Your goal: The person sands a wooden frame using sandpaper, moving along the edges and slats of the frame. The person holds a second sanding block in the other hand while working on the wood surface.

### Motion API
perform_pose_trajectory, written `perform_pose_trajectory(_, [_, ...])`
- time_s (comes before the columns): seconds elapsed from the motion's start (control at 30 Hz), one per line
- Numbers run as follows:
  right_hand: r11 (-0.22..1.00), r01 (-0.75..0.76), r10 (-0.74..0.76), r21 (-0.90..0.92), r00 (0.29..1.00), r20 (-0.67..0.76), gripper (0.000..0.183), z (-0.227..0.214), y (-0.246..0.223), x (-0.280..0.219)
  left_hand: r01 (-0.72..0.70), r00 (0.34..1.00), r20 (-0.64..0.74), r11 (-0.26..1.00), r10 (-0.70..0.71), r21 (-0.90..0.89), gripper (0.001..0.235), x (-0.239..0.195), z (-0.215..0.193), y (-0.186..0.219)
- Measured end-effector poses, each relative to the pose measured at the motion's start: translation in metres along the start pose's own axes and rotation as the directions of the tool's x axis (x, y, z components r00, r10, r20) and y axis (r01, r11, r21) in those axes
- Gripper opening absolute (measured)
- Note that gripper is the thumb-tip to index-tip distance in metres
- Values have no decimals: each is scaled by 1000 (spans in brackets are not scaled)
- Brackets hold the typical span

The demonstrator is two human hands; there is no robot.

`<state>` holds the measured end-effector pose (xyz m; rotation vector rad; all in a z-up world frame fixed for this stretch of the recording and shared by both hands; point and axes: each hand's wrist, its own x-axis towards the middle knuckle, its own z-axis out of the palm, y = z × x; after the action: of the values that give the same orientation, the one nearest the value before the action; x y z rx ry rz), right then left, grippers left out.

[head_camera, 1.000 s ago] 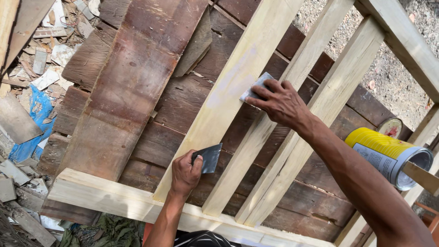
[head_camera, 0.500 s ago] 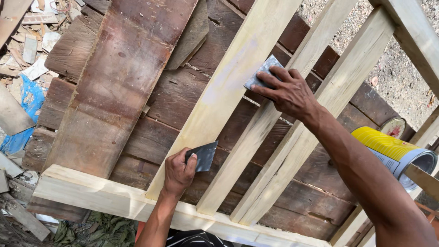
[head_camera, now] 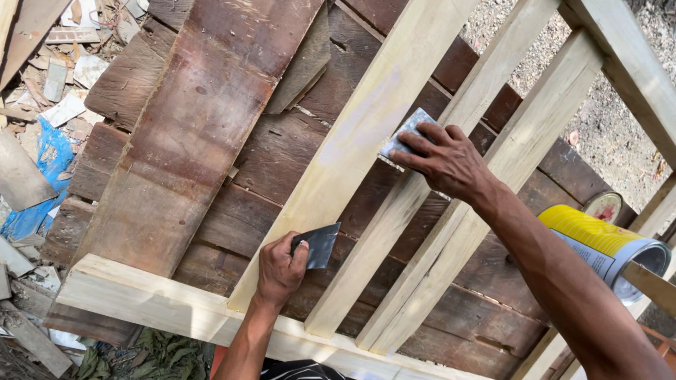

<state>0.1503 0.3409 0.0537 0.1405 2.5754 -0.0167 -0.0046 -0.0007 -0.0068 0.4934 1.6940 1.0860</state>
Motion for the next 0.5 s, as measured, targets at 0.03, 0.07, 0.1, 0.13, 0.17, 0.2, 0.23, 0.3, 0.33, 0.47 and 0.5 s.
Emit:
perform_pose_trajectory(0.03, [1000,11,-11,9,1000,-12,65,1,-4,2,43,999,16,999,-42,-13,21,-1,0,1])
perform_pose_trajectory(0.07, [1000,23,-22,18,999,-24,65,3,-7,4,85,996,33,996,-84,-25,21,-1,2,3])
perform_pose_trajectory(0.1, [998,21,-19,59,999,-37,63,8,-10,8,75,997,22,997,-75,-22,21,-1,2,2])
perform_pose_trajectory(0.13, [995,20,-15,101,999,-49,62,13,-11,13,65,998,12,998,-65,-19,21,1,3,2])
perform_pose_trajectory(0.17, [988,3,4,156,999,-46,60,17,-17,7,65,998,25,998,-65,-14,21,-4,1,3])
perform_pose_trajectory(0.2, [991,-22,25,131,999,-25,64,20,-24,-4,73,996,49,997,-73,-4,22,-7,-2,3])
perform_pose_trajectory(0.23, [996,-17,19,89,1000,-22,68,22,-21,-6,74,997,39,997,-74,-3,23,-5,-1,2])
perform_pose_trajectory(0.3, [999,4,-2,49,999,-43,70,26,-14,-7,41,999,9,999,-41,1,23,-2,0,2])
perform_pose_trajectory(0.33, [998,21,-18,52,998,-66,69,27,-11,-7,7,1000,-9,1000,-7,3,22,-1,1,3])
perform_pose_trajectory(0.47, [999,31,-28,22,990,-138,63,17,-16,-10,-3,1000,-2,1000,3,1,21,-2,1,0])
perform_pose_trajectory(0.5, [999,-15,20,42,991,-135,59,12,-15,-4,-11,1000,-6,1000,11,4,21,-1,0,-1])
